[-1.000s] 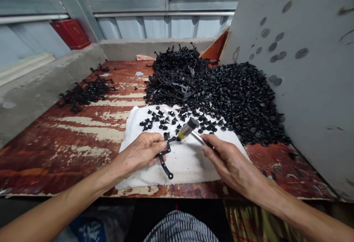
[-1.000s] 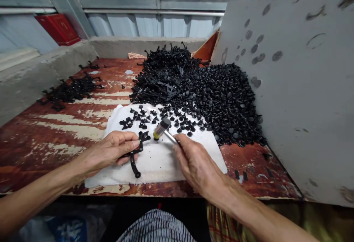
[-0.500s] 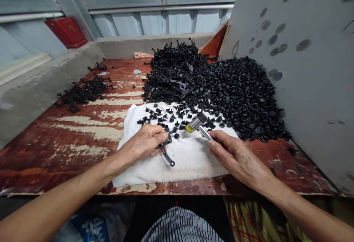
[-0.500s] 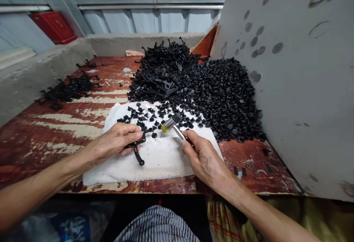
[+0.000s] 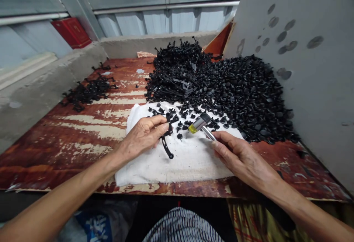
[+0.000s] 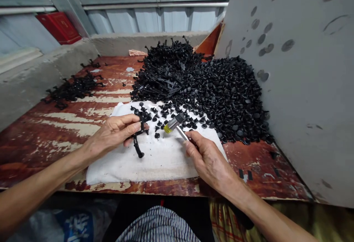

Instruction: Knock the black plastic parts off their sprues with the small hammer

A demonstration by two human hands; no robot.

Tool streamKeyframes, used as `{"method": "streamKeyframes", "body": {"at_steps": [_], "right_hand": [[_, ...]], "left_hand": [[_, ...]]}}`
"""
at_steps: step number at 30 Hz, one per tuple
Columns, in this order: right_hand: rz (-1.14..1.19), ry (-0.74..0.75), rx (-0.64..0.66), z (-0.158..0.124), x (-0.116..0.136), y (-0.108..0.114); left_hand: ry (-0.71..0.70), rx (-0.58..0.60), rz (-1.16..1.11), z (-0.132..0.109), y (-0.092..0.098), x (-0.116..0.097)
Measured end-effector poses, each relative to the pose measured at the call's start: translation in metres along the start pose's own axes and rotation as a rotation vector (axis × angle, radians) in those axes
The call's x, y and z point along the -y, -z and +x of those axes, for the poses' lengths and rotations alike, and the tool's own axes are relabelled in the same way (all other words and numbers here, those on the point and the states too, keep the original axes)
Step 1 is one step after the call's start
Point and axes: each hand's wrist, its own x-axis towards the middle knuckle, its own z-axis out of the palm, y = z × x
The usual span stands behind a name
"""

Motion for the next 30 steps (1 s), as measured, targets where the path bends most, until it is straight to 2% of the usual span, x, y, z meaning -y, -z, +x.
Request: {"method": "streamKeyframes", "body": {"at_steps": [4, 10, 14, 20, 26, 30], "right_hand": [[0.046, -0.022, 0.012, 0.000, -0.002, 0.001], [0.093, -0.045, 0.052, 0.000, -0.004, 0.002], [0.147, -0.071, 0.059, -0.001, -0.007, 0.002], [0.166, -0.090, 0.060, -0.002, -0.011, 0.000], [0.181, -0.109, 0.055, -0.001, -0.012, 0.000], [0.183, -0.104, 0.047, -0.001, -0.013, 0.000]], "left_hand": [[0.038, 0.024, 0.032, 0.003, 0.004, 0.005], [0.065, -0.058, 0.132, -0.007, 0.015, 0.017], [0.124, -0.093, 0.104, -0.013, 0.022, 0.021], [0.106, -0.160, 0.032, -0.021, 0.028, 0.023], [0.184, -0.162, 0.016, -0.028, 0.020, 0.026], [0.161, -0.061, 0.000, -0.021, 0.011, 0.017]]}}
